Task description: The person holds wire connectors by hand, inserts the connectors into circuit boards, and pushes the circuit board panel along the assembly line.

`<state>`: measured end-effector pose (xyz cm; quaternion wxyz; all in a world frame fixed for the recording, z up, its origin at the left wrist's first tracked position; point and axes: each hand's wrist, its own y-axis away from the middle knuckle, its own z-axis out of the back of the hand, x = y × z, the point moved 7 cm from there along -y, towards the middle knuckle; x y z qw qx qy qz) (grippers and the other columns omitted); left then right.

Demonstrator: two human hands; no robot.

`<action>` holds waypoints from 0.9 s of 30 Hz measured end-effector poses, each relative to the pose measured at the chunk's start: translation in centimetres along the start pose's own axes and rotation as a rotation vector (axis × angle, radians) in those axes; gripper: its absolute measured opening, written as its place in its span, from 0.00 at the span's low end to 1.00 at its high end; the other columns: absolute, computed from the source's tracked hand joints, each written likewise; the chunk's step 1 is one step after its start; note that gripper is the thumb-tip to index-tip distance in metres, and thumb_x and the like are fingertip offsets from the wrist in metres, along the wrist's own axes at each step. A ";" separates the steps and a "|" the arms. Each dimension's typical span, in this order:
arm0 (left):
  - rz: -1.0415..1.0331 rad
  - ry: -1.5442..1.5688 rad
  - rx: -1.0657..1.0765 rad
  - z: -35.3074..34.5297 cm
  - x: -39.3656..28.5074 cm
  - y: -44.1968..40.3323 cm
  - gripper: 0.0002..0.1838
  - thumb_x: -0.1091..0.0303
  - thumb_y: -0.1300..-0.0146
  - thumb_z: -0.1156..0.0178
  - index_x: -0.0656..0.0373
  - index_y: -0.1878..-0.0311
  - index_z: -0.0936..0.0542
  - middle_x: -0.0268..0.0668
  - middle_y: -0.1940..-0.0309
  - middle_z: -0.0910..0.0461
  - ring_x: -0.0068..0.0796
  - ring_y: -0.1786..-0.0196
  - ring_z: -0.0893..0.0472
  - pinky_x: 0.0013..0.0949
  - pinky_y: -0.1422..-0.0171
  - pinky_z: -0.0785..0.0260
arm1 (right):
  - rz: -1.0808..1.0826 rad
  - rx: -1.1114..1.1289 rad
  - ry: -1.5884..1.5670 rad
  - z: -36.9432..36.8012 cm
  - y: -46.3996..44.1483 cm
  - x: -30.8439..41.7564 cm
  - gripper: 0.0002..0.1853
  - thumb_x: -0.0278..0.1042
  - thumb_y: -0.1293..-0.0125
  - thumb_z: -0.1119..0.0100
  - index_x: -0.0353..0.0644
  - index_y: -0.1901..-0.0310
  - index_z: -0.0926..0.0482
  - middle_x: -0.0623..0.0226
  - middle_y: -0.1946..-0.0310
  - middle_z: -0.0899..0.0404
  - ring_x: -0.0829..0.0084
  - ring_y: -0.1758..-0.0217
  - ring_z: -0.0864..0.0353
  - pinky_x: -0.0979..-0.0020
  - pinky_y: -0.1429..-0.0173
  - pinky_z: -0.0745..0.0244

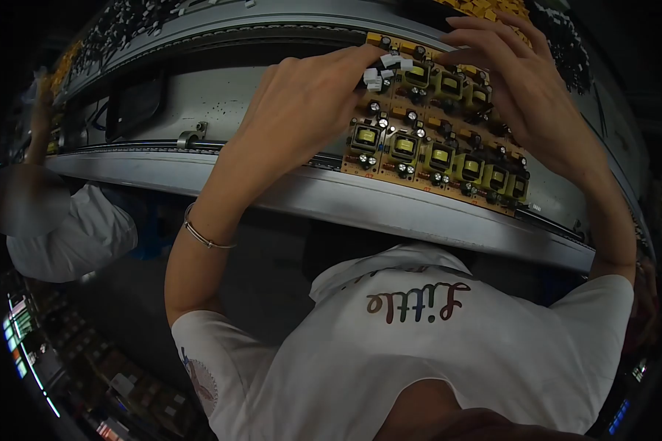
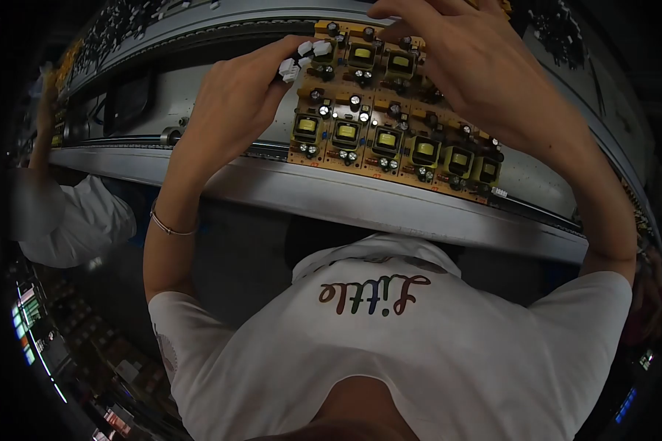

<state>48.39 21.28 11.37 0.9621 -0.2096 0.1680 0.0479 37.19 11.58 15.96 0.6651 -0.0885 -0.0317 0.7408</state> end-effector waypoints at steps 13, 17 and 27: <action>-0.030 0.052 0.017 0.8 -1.5 -0.7 0.19 0.76 0.47 0.45 0.58 0.49 0.27 0.41 0.78 0.23 0.41 0.74 0.22 0.39 0.69 0.33 | -0.027 0.092 -0.073 -0.1 1.3 -0.8 0.31 0.14 0.50 0.60 0.45 0.40 0.35 0.66 0.50 0.23 0.69 0.34 0.36 0.55 0.26 0.56; -0.111 0.184 -0.045 -0.1 -3.4 -1.5 0.22 0.79 0.42 0.48 0.49 0.44 0.27 0.38 0.82 0.26 0.27 0.84 0.32 0.30 0.77 0.40 | -0.107 0.026 -0.170 2.4 3.6 -3.7 0.32 0.16 0.50 0.61 0.46 0.39 0.36 0.66 0.51 0.22 0.69 0.34 0.36 0.55 0.26 0.56; -0.181 0.231 0.134 -4.4 -5.1 -5.9 0.20 0.80 0.41 0.51 0.56 0.45 0.36 0.37 0.69 0.18 0.29 0.81 0.26 0.32 0.76 0.38 | -0.352 -0.052 -0.327 1.1 11.0 -8.5 0.34 0.19 0.49 0.62 0.47 0.36 0.39 0.66 0.53 0.21 0.69 0.35 0.35 0.55 0.27 0.56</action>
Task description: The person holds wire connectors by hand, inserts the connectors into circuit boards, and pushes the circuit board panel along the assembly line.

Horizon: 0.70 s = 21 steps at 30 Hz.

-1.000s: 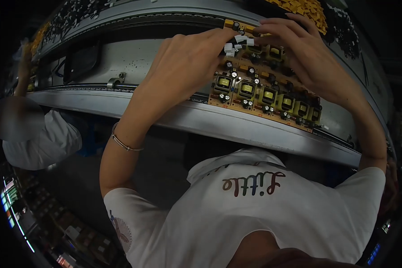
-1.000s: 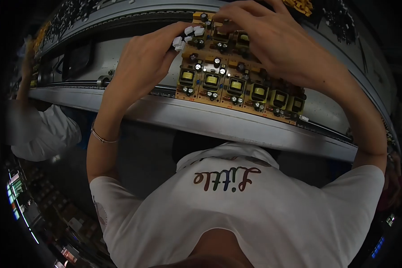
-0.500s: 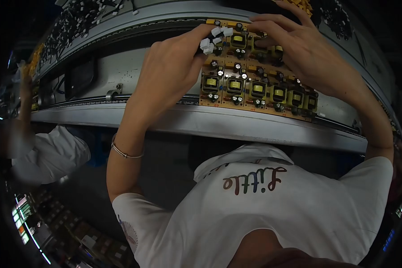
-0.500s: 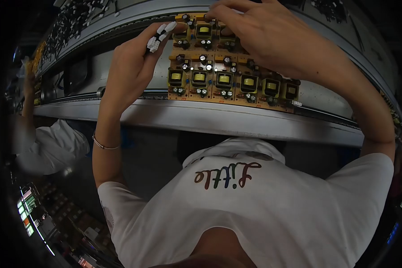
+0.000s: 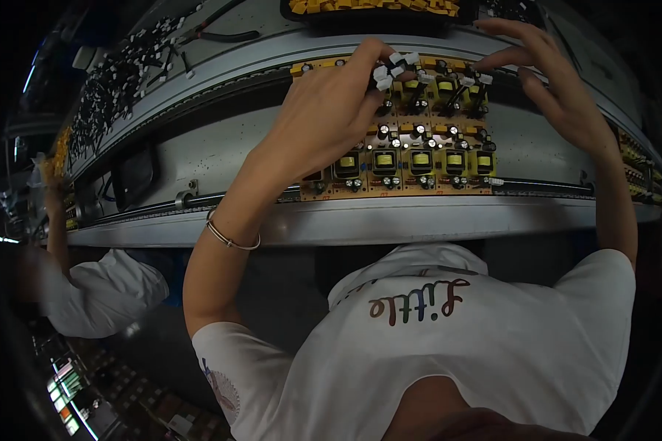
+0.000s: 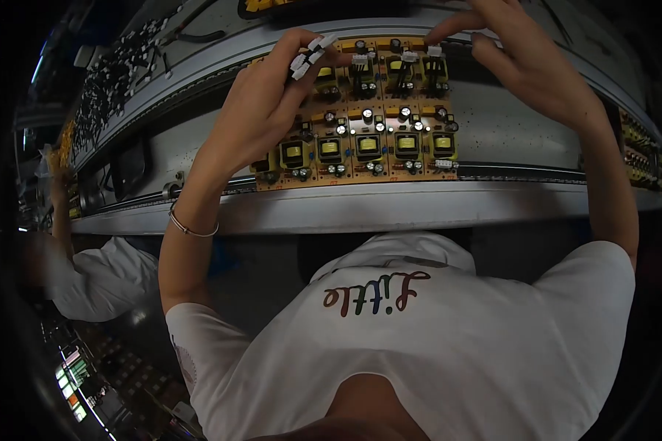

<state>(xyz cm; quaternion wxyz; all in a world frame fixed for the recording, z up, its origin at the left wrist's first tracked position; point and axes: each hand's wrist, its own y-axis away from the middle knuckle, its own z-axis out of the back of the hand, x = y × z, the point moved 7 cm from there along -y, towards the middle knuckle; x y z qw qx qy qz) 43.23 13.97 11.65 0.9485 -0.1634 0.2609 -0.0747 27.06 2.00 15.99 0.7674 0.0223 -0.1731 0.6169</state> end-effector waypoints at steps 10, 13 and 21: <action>0.038 -0.094 0.093 -0.4 -0.7 -0.6 0.15 0.77 0.38 0.51 0.58 0.47 0.37 0.34 0.67 0.18 0.30 0.85 0.34 0.33 0.76 0.41 | 0.028 -0.003 -0.061 -2.7 2.2 -2.0 0.37 0.16 0.53 0.62 0.47 0.35 0.40 0.67 0.54 0.20 0.72 0.34 0.36 0.55 0.26 0.57; 0.080 -0.058 0.109 -0.4 -0.6 -0.7 0.17 0.76 0.42 0.48 0.58 0.50 0.37 0.39 0.73 0.20 0.38 0.80 0.28 0.37 0.75 0.38 | 0.223 -0.096 0.132 -2.7 2.0 -0.4 0.38 0.16 0.54 0.62 0.46 0.35 0.41 0.67 0.54 0.20 0.72 0.33 0.37 0.55 0.25 0.58; 0.098 0.107 0.048 -0.3 -0.1 -0.6 0.09 0.71 0.32 0.55 0.59 0.50 0.34 0.33 0.61 0.18 0.25 0.82 0.32 0.31 0.75 0.38 | 0.099 -0.039 -0.230 -2.7 0.1 -2.5 0.39 0.17 0.56 0.63 0.43 0.35 0.43 0.66 0.49 0.23 0.70 0.32 0.39 0.53 0.25 0.61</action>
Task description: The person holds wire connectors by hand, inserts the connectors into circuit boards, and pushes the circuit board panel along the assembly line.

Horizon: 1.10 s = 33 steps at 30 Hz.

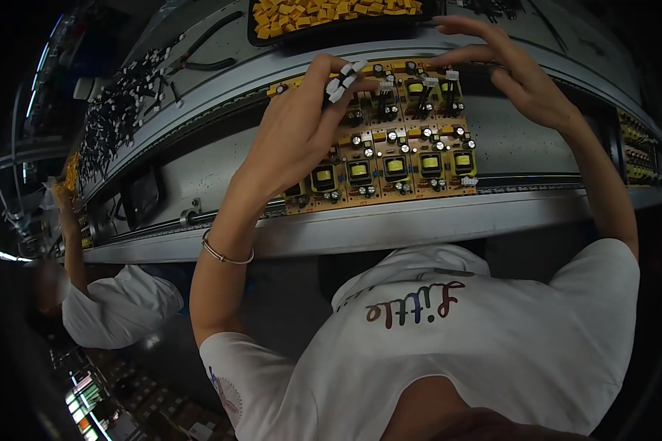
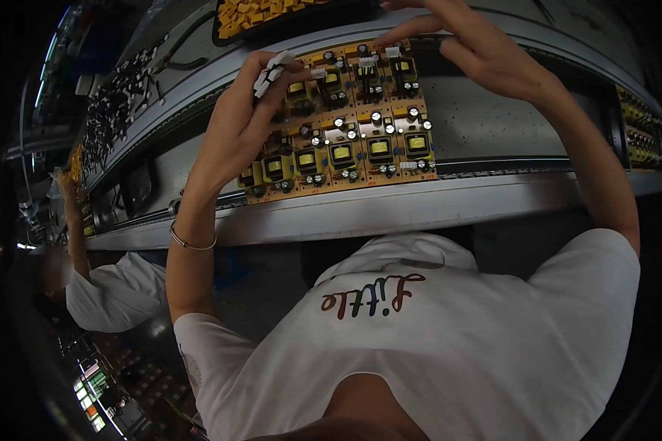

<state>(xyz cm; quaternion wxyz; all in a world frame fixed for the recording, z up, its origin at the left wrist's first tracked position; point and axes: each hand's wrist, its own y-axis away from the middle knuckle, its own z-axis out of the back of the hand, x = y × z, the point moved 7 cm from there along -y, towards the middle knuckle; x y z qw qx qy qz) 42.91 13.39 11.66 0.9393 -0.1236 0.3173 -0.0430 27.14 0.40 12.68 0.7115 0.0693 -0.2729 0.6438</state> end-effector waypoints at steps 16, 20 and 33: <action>0.469 1.025 -0.242 1.3 -2.5 9.4 0.17 0.65 0.30 0.58 0.68 0.53 0.25 0.31 0.79 0.25 0.07 0.86 0.46 0.16 0.82 0.56 | 0.179 -0.011 -0.153 -1.3 -1.4 -0.4 0.31 0.21 0.46 0.59 0.44 0.36 0.40 0.62 0.50 0.22 0.66 0.36 0.32 0.54 0.26 0.54; 0.453 1.091 -0.200 -1.1 -4.1 11.4 0.16 0.66 0.28 0.61 0.67 0.49 0.29 0.35 0.78 0.22 0.07 0.86 0.46 0.15 0.82 0.56 | 0.210 -0.179 -0.282 2.1 -0.8 2.6 0.24 0.27 0.41 0.55 0.43 0.40 0.34 0.61 0.55 0.21 0.67 0.44 0.26 0.60 0.36 0.38; 0.314 1.187 -0.273 -4.1 -7.5 10.5 0.04 0.75 0.33 0.54 0.63 0.57 0.33 0.36 0.68 0.22 0.15 0.67 0.24 0.21 0.59 0.33 | 0.039 0.143 -0.492 -3.9 -0.5 12.7 0.11 0.25 0.51 0.32 0.35 0.65 0.21 0.69 0.71 0.24 0.82 0.74 0.29 0.82 0.70 0.34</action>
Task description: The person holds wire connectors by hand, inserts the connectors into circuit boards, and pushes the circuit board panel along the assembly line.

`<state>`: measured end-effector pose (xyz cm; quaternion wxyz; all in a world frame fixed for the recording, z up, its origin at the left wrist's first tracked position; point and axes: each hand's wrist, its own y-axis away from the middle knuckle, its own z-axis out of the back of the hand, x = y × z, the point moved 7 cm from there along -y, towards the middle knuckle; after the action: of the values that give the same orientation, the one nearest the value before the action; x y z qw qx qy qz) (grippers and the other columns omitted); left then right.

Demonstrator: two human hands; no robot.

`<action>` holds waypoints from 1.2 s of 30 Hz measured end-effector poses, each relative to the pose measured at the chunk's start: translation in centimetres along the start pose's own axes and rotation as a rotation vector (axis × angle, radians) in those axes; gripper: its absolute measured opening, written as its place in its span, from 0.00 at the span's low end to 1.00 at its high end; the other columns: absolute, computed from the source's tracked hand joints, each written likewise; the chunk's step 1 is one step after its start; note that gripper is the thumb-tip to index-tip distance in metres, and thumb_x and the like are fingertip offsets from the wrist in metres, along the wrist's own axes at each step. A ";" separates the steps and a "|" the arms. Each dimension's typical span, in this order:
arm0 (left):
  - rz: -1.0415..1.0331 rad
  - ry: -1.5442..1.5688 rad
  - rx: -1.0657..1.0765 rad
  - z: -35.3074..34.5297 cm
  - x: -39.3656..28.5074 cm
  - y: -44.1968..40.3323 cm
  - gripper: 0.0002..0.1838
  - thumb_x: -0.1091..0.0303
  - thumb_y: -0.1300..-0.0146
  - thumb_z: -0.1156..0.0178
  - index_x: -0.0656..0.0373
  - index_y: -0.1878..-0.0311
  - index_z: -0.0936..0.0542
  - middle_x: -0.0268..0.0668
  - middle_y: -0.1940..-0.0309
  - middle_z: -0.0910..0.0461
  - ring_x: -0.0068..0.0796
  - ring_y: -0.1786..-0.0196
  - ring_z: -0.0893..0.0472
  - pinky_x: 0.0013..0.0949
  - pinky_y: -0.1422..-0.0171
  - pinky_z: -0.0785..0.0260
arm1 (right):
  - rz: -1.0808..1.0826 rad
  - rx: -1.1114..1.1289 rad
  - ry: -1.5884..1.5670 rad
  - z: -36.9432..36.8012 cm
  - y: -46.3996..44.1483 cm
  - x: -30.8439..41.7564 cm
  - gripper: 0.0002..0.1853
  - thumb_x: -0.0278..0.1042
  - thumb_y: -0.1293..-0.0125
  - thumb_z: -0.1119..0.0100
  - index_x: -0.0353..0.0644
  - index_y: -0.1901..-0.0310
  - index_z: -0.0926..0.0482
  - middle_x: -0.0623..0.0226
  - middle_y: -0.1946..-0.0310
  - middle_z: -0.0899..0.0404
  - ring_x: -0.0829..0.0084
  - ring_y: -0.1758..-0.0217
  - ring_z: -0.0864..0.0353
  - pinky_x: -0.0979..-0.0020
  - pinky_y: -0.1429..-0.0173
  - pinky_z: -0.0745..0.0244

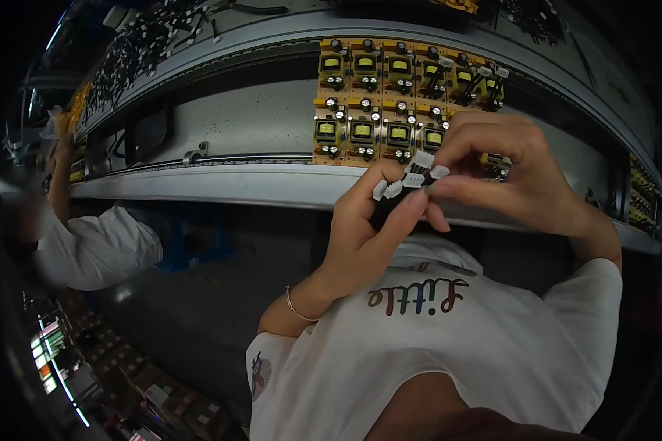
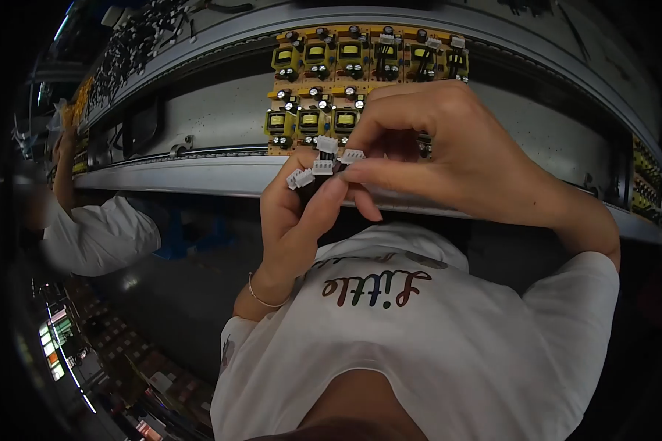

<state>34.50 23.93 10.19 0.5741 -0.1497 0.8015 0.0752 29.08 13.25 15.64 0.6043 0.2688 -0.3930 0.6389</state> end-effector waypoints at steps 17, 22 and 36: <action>0.306 0.568 0.087 -0.4 0.9 2.1 0.11 0.75 0.37 0.45 0.68 0.53 0.27 0.40 0.65 0.20 0.31 0.62 0.18 0.26 0.56 0.27 | 0.270 0.059 -0.042 -0.4 0.2 2.6 0.05 0.28 0.52 0.33 0.41 0.71 0.17 0.68 0.76 0.24 0.76 0.75 0.25 0.78 0.75 0.34; 0.283 0.494 0.198 -0.7 1.8 2.2 0.10 0.74 0.40 0.40 0.68 0.58 0.25 0.39 0.66 0.20 0.29 0.64 0.18 0.24 0.57 0.26 | 0.355 0.144 0.046 -0.8 0.9 3.6 0.10 0.33 0.55 0.30 0.40 0.70 0.17 0.67 0.76 0.24 0.75 0.77 0.25 0.78 0.76 0.33; -0.139 -0.492 0.061 0.1 2.1 3.7 0.09 0.75 0.53 0.31 0.65 0.67 0.18 0.40 0.78 0.19 0.23 0.79 0.20 0.19 0.75 0.32 | -0.078 -0.089 -0.058 -2.7 5.7 0.6 0.09 0.23 0.55 0.30 0.36 0.70 0.20 0.64 0.72 0.23 0.73 0.74 0.23 0.76 0.74 0.29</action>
<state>32.78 27.14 8.01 0.7597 -0.1643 0.6275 0.0452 23.80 15.98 13.65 0.6284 0.2751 -0.4278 0.5886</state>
